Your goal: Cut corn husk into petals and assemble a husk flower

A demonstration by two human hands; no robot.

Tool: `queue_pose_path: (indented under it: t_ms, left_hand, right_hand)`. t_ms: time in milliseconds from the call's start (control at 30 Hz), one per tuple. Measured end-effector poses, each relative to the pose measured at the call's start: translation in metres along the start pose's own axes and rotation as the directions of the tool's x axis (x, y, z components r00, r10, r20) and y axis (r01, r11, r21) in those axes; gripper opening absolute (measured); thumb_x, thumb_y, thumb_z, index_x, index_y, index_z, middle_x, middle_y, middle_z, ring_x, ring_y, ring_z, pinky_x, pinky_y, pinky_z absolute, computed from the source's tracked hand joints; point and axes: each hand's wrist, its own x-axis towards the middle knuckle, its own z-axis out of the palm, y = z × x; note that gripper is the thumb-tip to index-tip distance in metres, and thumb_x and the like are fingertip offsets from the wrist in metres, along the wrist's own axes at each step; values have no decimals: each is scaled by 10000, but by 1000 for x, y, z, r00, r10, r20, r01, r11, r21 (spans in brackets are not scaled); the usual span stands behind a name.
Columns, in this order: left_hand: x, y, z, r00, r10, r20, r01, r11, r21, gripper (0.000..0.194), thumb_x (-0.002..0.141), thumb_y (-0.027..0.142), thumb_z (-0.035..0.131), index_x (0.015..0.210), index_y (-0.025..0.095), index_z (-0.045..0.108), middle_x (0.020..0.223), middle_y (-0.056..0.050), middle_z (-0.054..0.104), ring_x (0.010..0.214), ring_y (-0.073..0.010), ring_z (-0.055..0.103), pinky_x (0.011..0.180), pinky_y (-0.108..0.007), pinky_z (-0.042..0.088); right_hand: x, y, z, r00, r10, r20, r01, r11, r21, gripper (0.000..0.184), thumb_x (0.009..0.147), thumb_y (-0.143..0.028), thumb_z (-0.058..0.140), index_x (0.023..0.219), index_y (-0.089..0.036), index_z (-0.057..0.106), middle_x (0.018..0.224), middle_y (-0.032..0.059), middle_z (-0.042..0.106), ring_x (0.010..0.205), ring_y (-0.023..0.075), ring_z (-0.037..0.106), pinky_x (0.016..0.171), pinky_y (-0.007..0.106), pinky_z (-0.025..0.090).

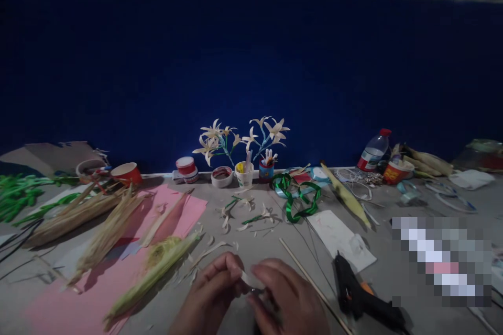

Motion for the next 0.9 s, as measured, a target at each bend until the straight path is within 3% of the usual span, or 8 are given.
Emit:
queue_pose_path:
  t_ms: [100,167,233,267,333,400,533,900]
  left_hand:
    - [1,-4,0,999,-14,33,15,1000,-21,209,643,264,748,586,149,584,530,32,545,548,-106,454,607,-246,331]
    - [0,-7,-1,998,-20,54,19,1000,11,189,683,277,718,628,150,589,547,27,536,554,-113,461,607,-251,342]
    - [-3,-9,-3,992,118,52,-124,981,148,151,738,287,681,718,156,611,651,2,555,628,-137,492,635,-266,370]
    - [-5,-9,-4,967,250,57,-256,932,257,126,768,283,659,772,164,618,725,-15,567,685,-154,509,662,-277,386]
    - [-9,-8,-4,841,526,127,-515,707,485,97,809,238,618,894,190,620,888,-48,590,835,-193,543,755,-305,410]
    - [-12,-4,-4,729,633,259,-624,460,631,153,824,174,589,971,214,604,972,-60,611,936,-213,560,823,-322,417]
    - [-12,5,0,718,533,448,-634,235,737,117,830,101,561,873,209,569,832,-23,630,820,-180,601,815,-323,445]
    - [-9,1,1,645,627,437,-633,118,765,212,722,16,526,741,226,509,718,2,608,719,-186,595,905,-425,413]
  right_hand:
    - [5,-3,1,969,-231,-85,225,972,-71,265,872,-85,577,1103,-213,594,931,81,758,825,203,719,749,290,576]
    - [9,-4,1,958,-272,-89,270,962,-28,238,863,-44,552,1040,-193,608,839,73,756,735,190,705,702,292,574]
    - [10,-4,2,970,-218,-110,222,975,30,218,854,-43,557,999,-197,611,826,65,750,723,184,696,697,288,568]
    - [10,-5,2,979,-158,-132,168,983,68,206,853,-50,559,977,-207,610,825,54,745,730,178,695,699,279,563]
    - [10,-7,3,988,3,-155,24,985,169,162,864,-88,557,919,-233,603,801,19,726,711,159,688,666,243,551]
    - [8,-9,5,983,132,-129,-97,964,249,116,884,-139,550,865,-244,597,746,-10,697,647,143,667,591,217,530]
    - [7,-11,7,977,205,-57,-185,951,247,124,899,-195,542,790,-231,590,667,-20,652,562,137,617,531,221,492]
    - [9,-21,5,973,123,-193,-87,979,186,157,839,-156,557,700,-229,552,587,-37,620,502,122,593,512,202,462]
